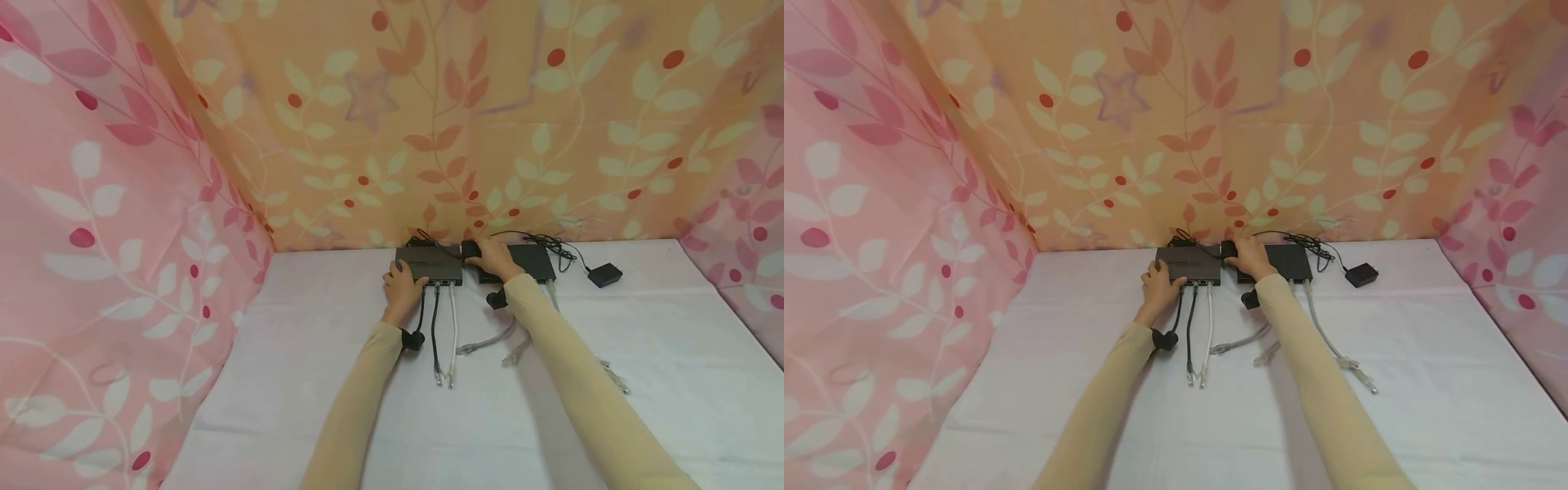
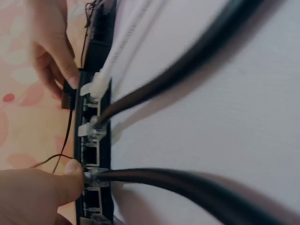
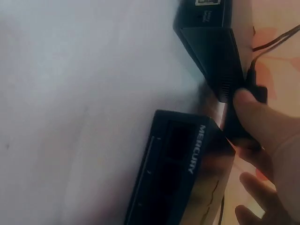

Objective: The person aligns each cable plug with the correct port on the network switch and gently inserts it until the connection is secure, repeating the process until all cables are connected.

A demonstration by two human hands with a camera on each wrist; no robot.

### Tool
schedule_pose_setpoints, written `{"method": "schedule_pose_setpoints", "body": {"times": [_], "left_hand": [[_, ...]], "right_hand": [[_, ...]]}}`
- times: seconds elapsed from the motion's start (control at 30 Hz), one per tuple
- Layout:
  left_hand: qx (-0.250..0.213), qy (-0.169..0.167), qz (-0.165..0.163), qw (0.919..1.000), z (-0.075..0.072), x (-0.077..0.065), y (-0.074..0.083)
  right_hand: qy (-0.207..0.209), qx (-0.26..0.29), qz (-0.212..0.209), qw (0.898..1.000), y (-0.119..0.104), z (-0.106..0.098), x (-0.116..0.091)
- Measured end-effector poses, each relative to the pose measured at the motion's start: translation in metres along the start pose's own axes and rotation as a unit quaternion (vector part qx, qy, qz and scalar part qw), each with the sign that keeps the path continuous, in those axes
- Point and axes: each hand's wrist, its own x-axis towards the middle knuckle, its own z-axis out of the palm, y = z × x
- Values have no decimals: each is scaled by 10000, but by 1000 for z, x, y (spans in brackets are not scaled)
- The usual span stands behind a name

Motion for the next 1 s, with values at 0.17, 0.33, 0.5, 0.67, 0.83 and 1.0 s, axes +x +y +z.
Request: {"method": "schedule_pose_setpoints", "body": {"times": [0.17,0.33,0.5,0.67,0.83,1.0], "left_hand": [[5,-146,-96,9998,-1,2,1],[20,-163,-186,9997,-1,6,1],[-42,-366,-196,9991,0,13,-2],[14,-622,-120,9980,2,18,-8],[184,-583,-89,9981,3,19,-13],[207,-551,-54,9982,0,16,-16]], "right_hand": [[-366,-233,-14,9991,1,2,-1],[-575,-392,163,9974,2,2,-3],[-738,-584,110,9955,2,2,-6],[-847,-573,89,9947,0,3,-9],[-892,-579,131,9942,1,4,-10],[-880,-427,79,9952,5,5,-13]]}}
